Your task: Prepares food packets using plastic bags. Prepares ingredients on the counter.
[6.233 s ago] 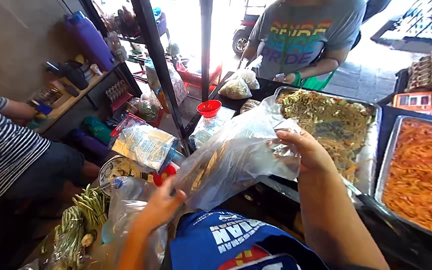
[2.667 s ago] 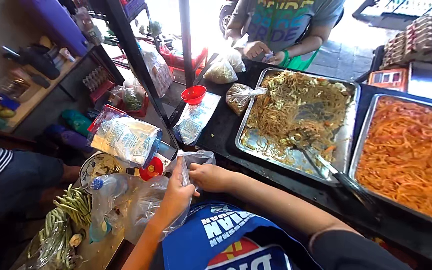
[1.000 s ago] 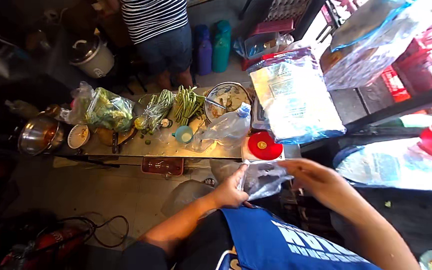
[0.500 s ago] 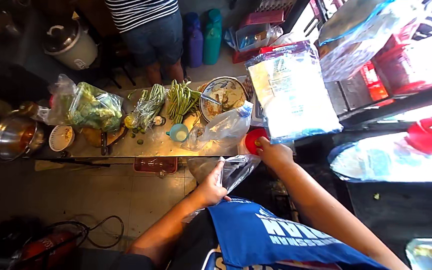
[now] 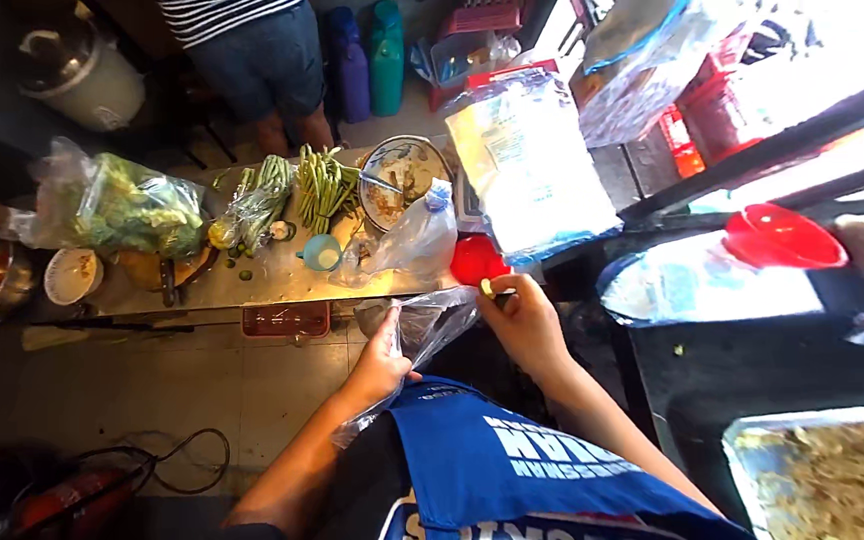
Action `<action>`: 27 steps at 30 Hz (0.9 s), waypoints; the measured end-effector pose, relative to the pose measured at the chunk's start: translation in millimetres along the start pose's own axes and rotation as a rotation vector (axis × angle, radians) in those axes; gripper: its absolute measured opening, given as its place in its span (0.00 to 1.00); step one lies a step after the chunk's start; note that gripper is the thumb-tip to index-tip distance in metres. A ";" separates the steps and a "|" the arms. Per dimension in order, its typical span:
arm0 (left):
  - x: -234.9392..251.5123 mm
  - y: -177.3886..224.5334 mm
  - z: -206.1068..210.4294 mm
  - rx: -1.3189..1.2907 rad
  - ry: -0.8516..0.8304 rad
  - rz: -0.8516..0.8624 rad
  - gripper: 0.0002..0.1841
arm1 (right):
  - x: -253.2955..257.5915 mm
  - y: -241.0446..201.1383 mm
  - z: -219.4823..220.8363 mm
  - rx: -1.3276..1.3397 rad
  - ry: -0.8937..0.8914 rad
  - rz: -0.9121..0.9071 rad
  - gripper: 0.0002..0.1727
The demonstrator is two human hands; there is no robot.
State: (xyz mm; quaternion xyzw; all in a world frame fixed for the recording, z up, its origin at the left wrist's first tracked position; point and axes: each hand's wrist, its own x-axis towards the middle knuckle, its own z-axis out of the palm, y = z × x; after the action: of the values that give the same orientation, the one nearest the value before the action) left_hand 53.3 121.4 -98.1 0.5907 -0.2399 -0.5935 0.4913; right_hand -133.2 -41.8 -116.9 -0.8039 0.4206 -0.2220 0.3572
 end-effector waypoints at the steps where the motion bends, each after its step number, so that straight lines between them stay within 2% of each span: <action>1: -2.9 -3.4 -0.1 -0.017 0.018 0.013 0.55 | -8.2 -10.2 4.3 0.061 -0.037 -0.130 0.17; 4: -19.1 -10.2 -10.2 -0.060 0.103 0.034 0.53 | -6.0 -36.5 38.9 0.111 -0.331 -0.461 0.14; 7: -44.6 -13.2 -26.8 -0.111 0.227 0.020 0.53 | 8.6 -60.5 84.5 0.042 -0.619 -0.622 0.17; 10: -68.6 -17.8 -49.5 -0.159 0.341 0.012 0.54 | 26.8 -97.2 122.1 0.146 -0.623 -0.690 0.18; 13: -79.7 -28.5 -79.8 -0.108 0.385 -0.044 0.54 | 58.4 -133.1 166.7 0.199 -0.529 -0.729 0.12; 15: -79.0 -36.9 -108.4 -0.076 0.384 -0.040 0.53 | 85.1 -158.0 199.8 0.147 -0.597 -0.705 0.11; 17: -83.0 -46.9 -134.4 -0.104 0.400 -0.012 0.53 | 103.8 -182.0 222.9 0.034 -0.922 -0.627 0.23; 19: -92.7 -45.5 -151.5 -0.166 0.482 0.002 0.51 | 113.4 -200.3 237.7 -0.140 -1.281 -0.563 0.48; 21: -103.9 -39.2 -168.6 -0.218 0.585 0.058 0.51 | 113.5 -208.5 253.9 -0.301 -1.438 -0.527 0.68; 22: -109.9 -39.3 -177.5 -0.247 0.626 0.110 0.51 | 109.0 -209.4 263.5 -0.367 -1.444 -0.517 0.71; 23: -115.0 -39.4 -186.3 -0.293 0.666 0.158 0.51 | 102.6 -209.6 274.0 -0.403 -1.417 -0.520 0.68; 24: -120.1 -39.1 -194.3 -0.344 0.708 0.192 0.51 | 94.8 -208.0 285.2 -0.409 -1.371 -0.544 0.56; 26: -129.5 -37.5 -207.8 -0.391 0.812 0.200 0.49 | 77.6 -198.5 305.1 -0.287 -1.232 -0.631 0.23; 27: -133.0 -37.4 -215.3 -0.378 0.854 0.208 0.47 | 73.1 -198.4 312.8 -0.189 -1.178 -0.695 0.17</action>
State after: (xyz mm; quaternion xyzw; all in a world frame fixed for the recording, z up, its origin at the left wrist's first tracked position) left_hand 219.7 315.4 -108.9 0.6549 0.0378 -0.2783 0.7016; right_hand 215.1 95.9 -164.0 -0.9063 -0.1080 0.1879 0.3629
